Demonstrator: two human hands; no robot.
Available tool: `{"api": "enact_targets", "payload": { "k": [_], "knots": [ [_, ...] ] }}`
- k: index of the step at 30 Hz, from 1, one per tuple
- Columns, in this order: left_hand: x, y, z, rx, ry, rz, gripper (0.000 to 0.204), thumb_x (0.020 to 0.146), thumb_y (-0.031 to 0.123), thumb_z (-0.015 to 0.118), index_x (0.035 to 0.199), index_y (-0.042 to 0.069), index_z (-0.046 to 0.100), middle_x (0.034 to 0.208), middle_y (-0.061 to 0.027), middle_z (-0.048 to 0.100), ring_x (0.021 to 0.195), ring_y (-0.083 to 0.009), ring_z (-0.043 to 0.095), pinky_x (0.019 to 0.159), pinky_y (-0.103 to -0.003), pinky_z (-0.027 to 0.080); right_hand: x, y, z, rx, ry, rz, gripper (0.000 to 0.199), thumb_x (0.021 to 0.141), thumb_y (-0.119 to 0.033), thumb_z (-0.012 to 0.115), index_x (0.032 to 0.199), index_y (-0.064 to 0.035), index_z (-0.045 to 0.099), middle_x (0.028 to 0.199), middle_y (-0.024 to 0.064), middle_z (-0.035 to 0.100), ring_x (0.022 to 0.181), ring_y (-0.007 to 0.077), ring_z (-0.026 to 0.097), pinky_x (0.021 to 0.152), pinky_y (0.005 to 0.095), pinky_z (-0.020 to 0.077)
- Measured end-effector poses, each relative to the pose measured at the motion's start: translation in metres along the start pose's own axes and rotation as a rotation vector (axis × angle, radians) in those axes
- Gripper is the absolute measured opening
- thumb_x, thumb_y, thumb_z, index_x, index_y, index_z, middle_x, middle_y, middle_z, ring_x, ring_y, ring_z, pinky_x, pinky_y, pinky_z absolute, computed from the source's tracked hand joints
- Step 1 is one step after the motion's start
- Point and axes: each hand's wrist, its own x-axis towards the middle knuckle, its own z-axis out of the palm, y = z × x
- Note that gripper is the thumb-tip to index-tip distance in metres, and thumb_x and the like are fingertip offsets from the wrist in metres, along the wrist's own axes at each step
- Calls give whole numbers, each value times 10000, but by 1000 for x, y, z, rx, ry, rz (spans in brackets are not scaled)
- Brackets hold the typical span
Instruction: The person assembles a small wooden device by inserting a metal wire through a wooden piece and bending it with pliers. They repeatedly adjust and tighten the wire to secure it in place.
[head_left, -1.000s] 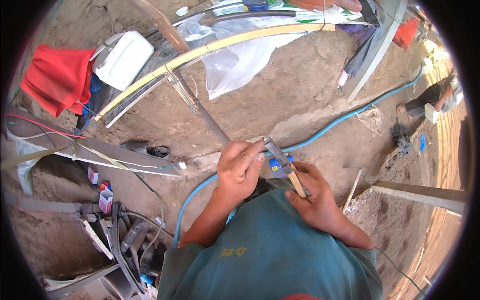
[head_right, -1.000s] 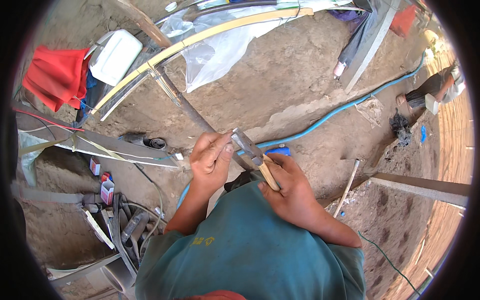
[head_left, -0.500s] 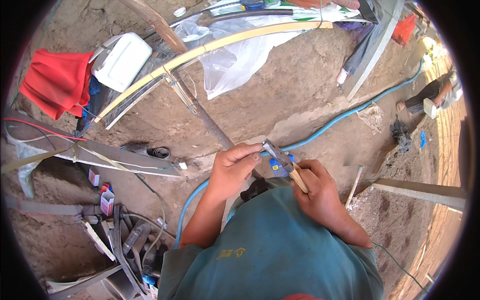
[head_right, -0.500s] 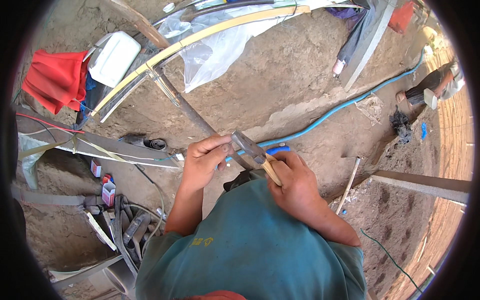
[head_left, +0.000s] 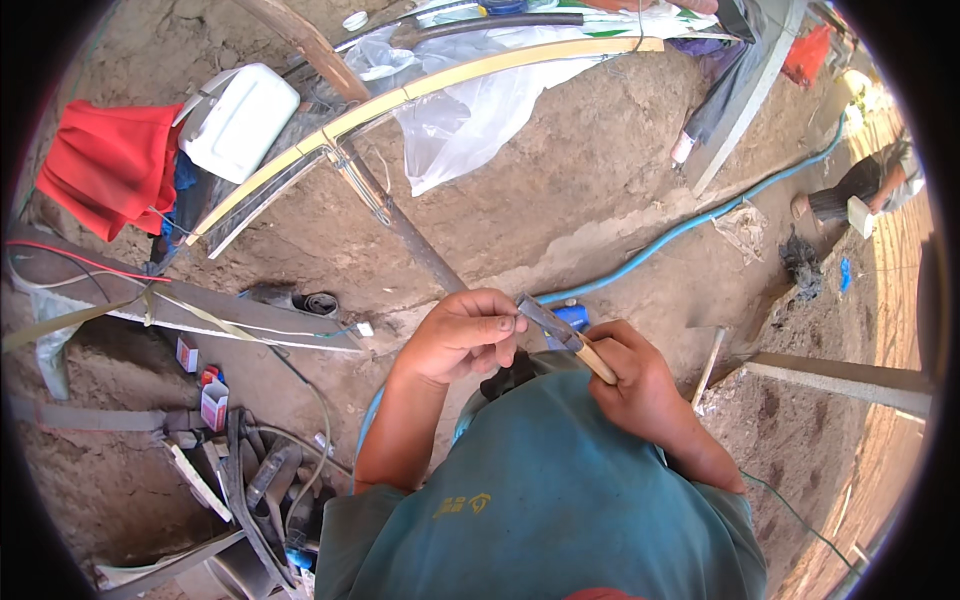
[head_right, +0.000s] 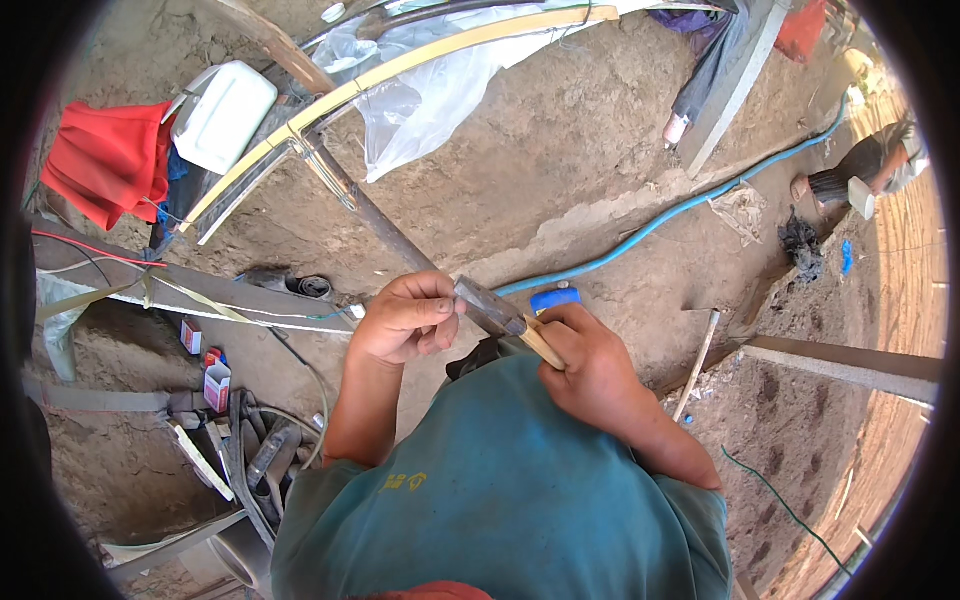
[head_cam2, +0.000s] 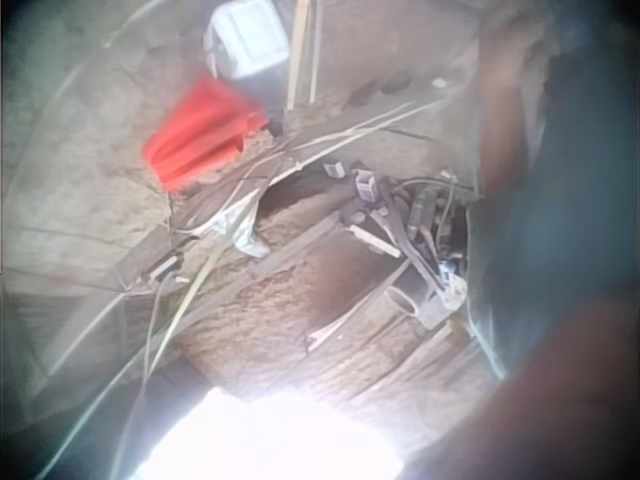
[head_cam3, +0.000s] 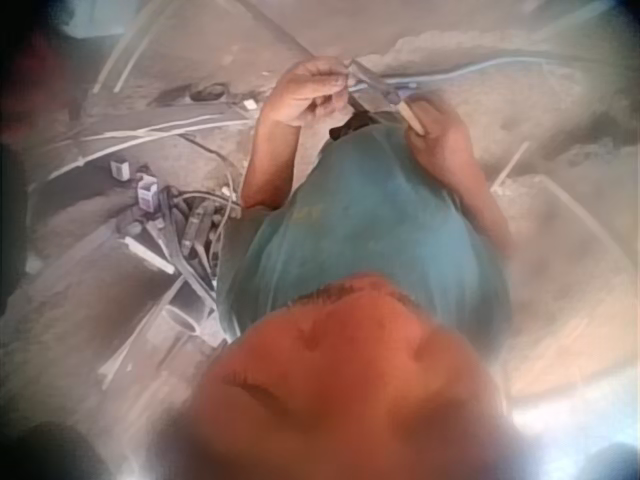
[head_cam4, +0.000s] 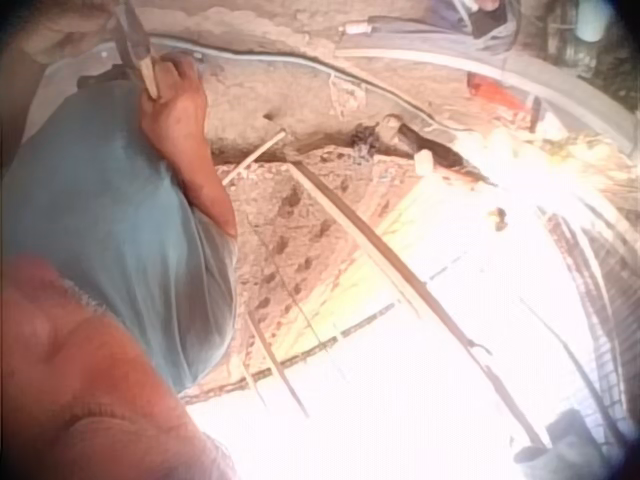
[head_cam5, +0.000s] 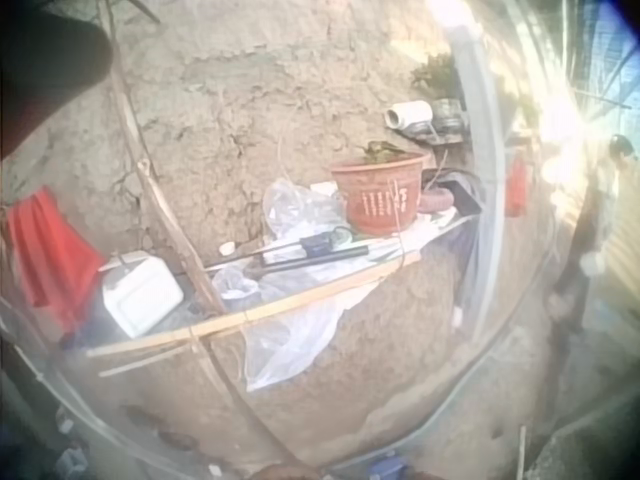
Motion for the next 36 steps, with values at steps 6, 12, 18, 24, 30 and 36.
{"api": "enact_targets", "payload": {
  "k": [6, 12, 18, 24, 30, 36],
  "knots": [
    [0, -8, 1, -97, -3, 42, 162, 1010, 155, 670, 1051, -1, 689, 639, -93, 620, 435, -110, 436, 416, -271, 322, 3, 3, 1, 190, -25, 51, 268, 793, 89, 645, 1045, 12, 695, 1160, 167, 672, 1020, 312, 692, 861, 373, 555],
    [-5, -10, 3, -83, 135, 167, 126, 1021, 132, 656, 1067, 20, 692, 711, -102, 681, 459, -103, 486, 435, -236, 372, 17, 10, 0, 422, 29, 171, 183, 899, 77, 655, 1060, -1, 688, 1104, 125, 665, 1010, 239, 657, 860, 346, 528],
    [-19, -15, -13, -63, 235, 238, 118, 1037, 113, 644, 1087, 20, 696, 782, -111, 730, 515, -108, 563, 463, -214, 415, 76, -19, -11, 208, 111, -29, 107, 912, 1, 732, 1004, 3, 679, 976, 124, 662, 862, 257, 644, 744, 360, 521],
    [-45, -20, -33, -126, 265, 259, 121, 1027, 128, 670, 1085, 24, 695, 782, -99, 735, 534, -100, 597, 466, -218, 430, 181, -85, -26, -245, 132, -256, 223, 923, -180, 776, 926, 23, 683, 921, 192, 652, 808, 369, 650, 729, 446, 523],
    [-69, -30, -53, -93, 301, 254, 125, 1042, 162, 660, 1079, 48, 695, 808, -84, 738, 566, -96, 582, 511, -231, 432, 335, -97, -29, -787, 114, -168, 354, 941, -356, 700, 1029, -15, 740, 1032, 242, 681, 972, 436, 680, 852, 504, 534],
    [-86, -48, -68, -116, 370, 260, 117, 1036, 156, 664, 1058, 44, 689, 794, -96, 733, 543, -103, 566, 493, -251, 427, 420, -82, 6, -897, -76, -161, 378, 909, -350, 706, 1152, -66, 763, 1172, 221, 730, 1114, 386, 705, 946, 481, 567]
  ]
}}
